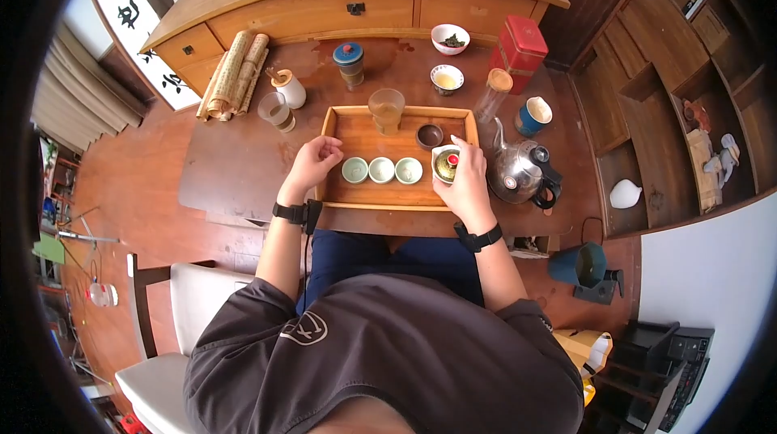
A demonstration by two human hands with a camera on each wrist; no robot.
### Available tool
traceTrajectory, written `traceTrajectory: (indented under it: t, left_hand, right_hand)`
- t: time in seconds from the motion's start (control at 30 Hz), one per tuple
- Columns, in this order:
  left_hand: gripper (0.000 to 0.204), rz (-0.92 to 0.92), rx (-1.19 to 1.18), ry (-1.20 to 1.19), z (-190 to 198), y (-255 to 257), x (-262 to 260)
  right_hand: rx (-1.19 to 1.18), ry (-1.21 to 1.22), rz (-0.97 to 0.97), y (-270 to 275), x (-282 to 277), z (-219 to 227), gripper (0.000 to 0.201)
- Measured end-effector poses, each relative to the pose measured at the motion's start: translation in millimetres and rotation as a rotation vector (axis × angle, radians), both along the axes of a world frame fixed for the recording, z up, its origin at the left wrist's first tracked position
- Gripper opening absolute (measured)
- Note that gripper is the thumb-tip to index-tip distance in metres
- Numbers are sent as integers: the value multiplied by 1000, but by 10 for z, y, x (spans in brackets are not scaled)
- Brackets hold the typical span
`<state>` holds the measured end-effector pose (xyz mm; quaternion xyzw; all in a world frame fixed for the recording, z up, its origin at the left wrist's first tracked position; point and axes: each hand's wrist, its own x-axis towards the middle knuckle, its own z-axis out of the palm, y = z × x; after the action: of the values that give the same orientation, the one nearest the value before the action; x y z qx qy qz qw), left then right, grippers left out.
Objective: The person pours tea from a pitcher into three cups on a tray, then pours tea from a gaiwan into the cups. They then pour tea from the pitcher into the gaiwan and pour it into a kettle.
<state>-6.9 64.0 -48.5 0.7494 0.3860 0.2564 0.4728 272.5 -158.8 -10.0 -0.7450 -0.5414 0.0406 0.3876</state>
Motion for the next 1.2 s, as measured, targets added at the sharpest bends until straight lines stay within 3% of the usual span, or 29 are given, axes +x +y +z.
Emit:
traceTrajectory:
  t: [0.13, 0.23, 0.33, 0.5, 0.8, 1.0, 1.2]
  left_hand:
    - [34, -20, -15, 50, 151, -58, 21]
    - [49, -94, 116, 142, 277, -188, 79]
    - [79, -178, 220, 314, 341, -310, 169]
    - [75, -162, 337, 353, 162, -403, 220]
    - [62, -136, 383, 321, 166, -413, 220]
    - [55, -121, 406, 239, 226, -369, 190]
    - [54, -63, 355, 152, 587, -332, 24]
  right_hand:
    - [103, -205, 69, 75, -230, 335, 75]
    - [90, -129, 362, 288, -353, 339, 61]
    - [3, -206, 418, 494, -502, 150, 56]
    - [-163, -291, 467, 769, -625, -161, 58]
    - [-193, -336, 453, 881, -633, -205, 56]
    - [-173, -255, 463, 880, -610, -73, 56]
    - [-118, -200, 468, 832, -470, 352, 55]
